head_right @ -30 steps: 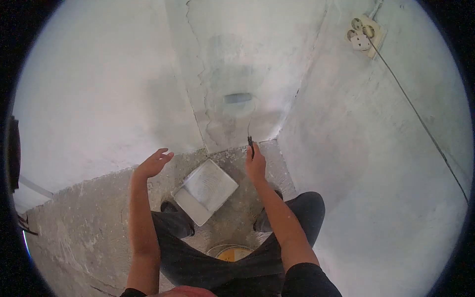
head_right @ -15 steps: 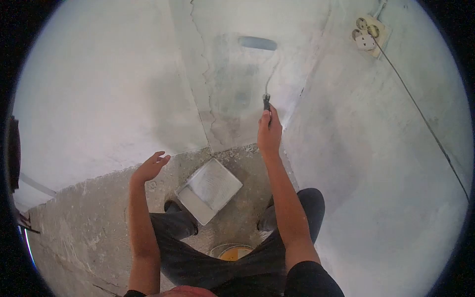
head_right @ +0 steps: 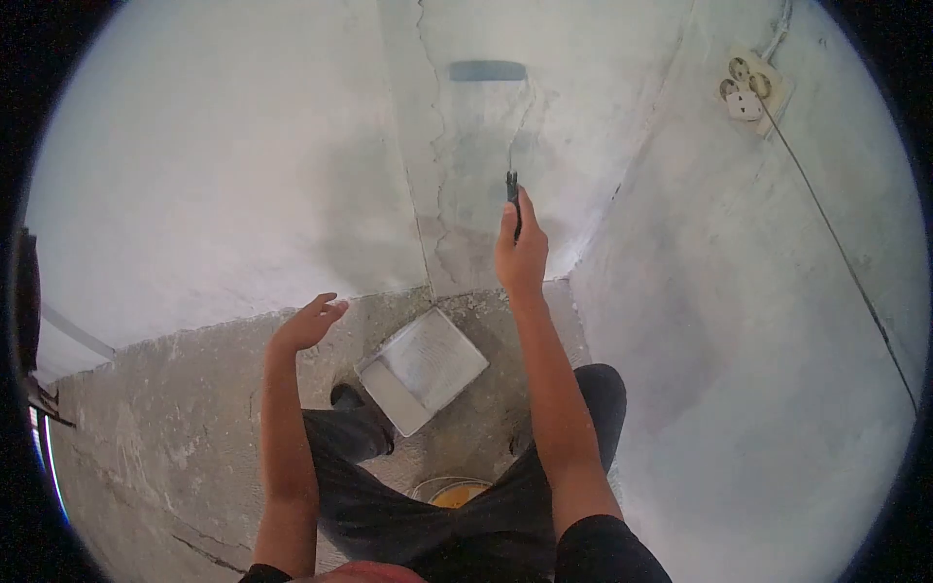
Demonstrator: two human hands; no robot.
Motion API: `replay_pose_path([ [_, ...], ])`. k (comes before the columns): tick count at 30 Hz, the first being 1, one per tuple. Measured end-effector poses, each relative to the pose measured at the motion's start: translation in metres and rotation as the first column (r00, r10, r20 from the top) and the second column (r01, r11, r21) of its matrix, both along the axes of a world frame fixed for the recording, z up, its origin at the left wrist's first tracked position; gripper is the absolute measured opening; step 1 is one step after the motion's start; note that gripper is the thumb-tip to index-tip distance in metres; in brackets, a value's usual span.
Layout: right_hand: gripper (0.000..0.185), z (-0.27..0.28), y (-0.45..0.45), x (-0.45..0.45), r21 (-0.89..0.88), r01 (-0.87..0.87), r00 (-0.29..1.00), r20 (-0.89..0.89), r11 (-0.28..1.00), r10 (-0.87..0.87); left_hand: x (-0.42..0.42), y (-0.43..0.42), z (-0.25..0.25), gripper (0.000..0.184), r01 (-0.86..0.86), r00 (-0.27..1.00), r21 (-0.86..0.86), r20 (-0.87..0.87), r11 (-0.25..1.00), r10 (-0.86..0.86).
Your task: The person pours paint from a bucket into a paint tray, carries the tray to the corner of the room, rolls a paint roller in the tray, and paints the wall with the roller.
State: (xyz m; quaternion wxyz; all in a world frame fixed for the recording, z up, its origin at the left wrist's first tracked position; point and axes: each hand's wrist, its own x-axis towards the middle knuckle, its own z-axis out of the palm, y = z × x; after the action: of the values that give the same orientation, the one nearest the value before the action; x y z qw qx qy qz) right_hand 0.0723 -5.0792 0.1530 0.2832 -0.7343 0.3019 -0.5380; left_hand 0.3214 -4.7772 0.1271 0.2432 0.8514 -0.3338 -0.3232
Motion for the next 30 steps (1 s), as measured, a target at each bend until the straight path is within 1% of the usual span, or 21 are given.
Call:
replay_pose_path([
  [1,0.045,-0.013,-0.004,0.002,-0.183,0.108,0.994,-0.003,0.977,-0.111,-0.001,0.001,0.001,0.085,-0.014,1.000,0.009,0.001,1.000,0.014],
  [2,0.043,-0.021,0.002,0.000,-0.234,0.135,0.990,-0.007,0.963,-0.141,-0.001,0.003,0.001,0.085,-0.007,1.000,0.010,-0.003,1.000,0.007],
  [3,0.043,-0.033,0.003,-0.006,-0.234,0.139,0.989,-0.014,0.962,-0.146,0.000,0.007,0.000,0.085,-0.008,1.000,0.015,0.003,1.000,0.008],
  [5,0.043,-0.065,0.006,-0.014,-0.060,0.120,0.981,-0.147,0.991,-0.128,0.001,0.011,-0.002,0.085,-0.008,1.000,0.021,0.003,1.000,0.008],
  [6,0.045,-0.087,0.004,-0.020,-0.038,0.142,0.965,-0.216,0.989,-0.147,0.001,0.013,-0.003,0.085,0.001,1.000,0.026,0.012,1.000,-0.001],
  [7,0.045,-0.103,0.005,-0.027,-0.039,0.142,0.965,-0.218,0.989,-0.147,0.002,0.014,-0.004,0.085,0.007,1.000,0.028,0.024,1.000,-0.008],
  [9,0.046,-0.133,0.009,-0.041,0.078,0.089,0.955,-0.290,0.993,-0.063,0.002,0.014,-0.010,0.085,-0.004,1.000,0.025,0.017,1.000,0.003],
  [10,0.046,-0.147,0.010,-0.047,0.077,0.087,0.954,-0.293,0.993,-0.060,0.002,0.014,-0.013,0.084,-0.013,1.000,0.024,0.013,1.000,0.012],
  [11,0.046,-0.162,0.009,-0.053,0.053,0.102,0.939,-0.334,0.993,-0.078,0.003,0.012,-0.015,0.084,-0.014,1.000,0.023,0.012,1.000,0.014],
  [12,0.046,-0.172,0.009,-0.058,0.030,0.117,0.923,-0.373,0.993,-0.097,0.003,0.010,-0.015,0.084,0.008,1.000,0.011,0.022,1.000,-0.008],
  [13,0.046,-0.180,0.007,-0.064,0.030,0.115,0.923,-0.372,0.993,-0.096,0.003,0.008,-0.015,0.085,0.030,0.999,0.000,0.031,1.000,-0.030],
  [15,0.046,-0.182,0.007,-0.068,0.156,0.137,0.867,-0.497,0.978,-0.042,-0.003,0.002,-0.007,0.085,0.024,0.999,-0.003,0.023,1.000,-0.024],
  [19,0.045,-0.165,0.008,-0.062,0.172,0.156,0.845,-0.534,0.973,-0.041,-0.005,-0.009,-0.006,0.085,0.036,0.998,0.012,0.044,0.999,-0.037],
  [21,0.045,-0.157,0.004,-0.048,-0.082,0.132,0.938,-0.312,0.988,-0.151,0.000,-0.011,-0.010,0.085,0.037,0.999,0.004,0.028,0.999,-0.037],
  [22,0.045,-0.151,-0.001,-0.040,-0.079,0.132,0.936,-0.318,0.988,-0.150,0.001,-0.013,-0.012,0.086,0.037,0.999,-0.006,0.009,0.999,-0.037],
  [24,0.043,-0.116,-0.001,-0.021,-0.162,0.102,0.978,-0.165,0.981,-0.129,0.000,-0.015,-0.009,0.086,0.043,0.999,-0.019,0.003,0.999,-0.043],
  [25,0.043,-0.095,0.007,-0.013,-0.156,0.100,0.977,-0.171,0.983,-0.127,-0.001,-0.015,-0.006,0.087,0.046,0.999,-0.036,0.003,0.998,-0.046],
  [26,0.042,-0.071,0.015,-0.007,-0.086,0.086,0.982,-0.159,0.993,-0.098,-0.003,-0.015,-0.003,0.087,0.046,0.999,-0.030,-0.001,0.998,-0.046],
  [27,0.042,-0.058,0.021,-0.003,-0.018,0.072,0.987,-0.144,0.997,-0.073,-0.005,-0.016,0.001,0.087,0.040,0.999,-0.019,-0.004,0.999,-0.040],
  [28,0.042,-0.057,0.023,-0.003,-0.015,0.073,0.986,-0.148,0.997,-0.075,-0.007,-0.017,0.002,0.087,0.035,0.999,-0.007,-0.007,0.999,-0.035],
  [30,0.041,-0.057,0.024,-0.001,0.096,0.091,0.974,-0.218,0.991,-0.068,-0.005,-0.016,-0.002,0.087,0.044,0.999,-0.006,-0.003,0.999,-0.044],
])
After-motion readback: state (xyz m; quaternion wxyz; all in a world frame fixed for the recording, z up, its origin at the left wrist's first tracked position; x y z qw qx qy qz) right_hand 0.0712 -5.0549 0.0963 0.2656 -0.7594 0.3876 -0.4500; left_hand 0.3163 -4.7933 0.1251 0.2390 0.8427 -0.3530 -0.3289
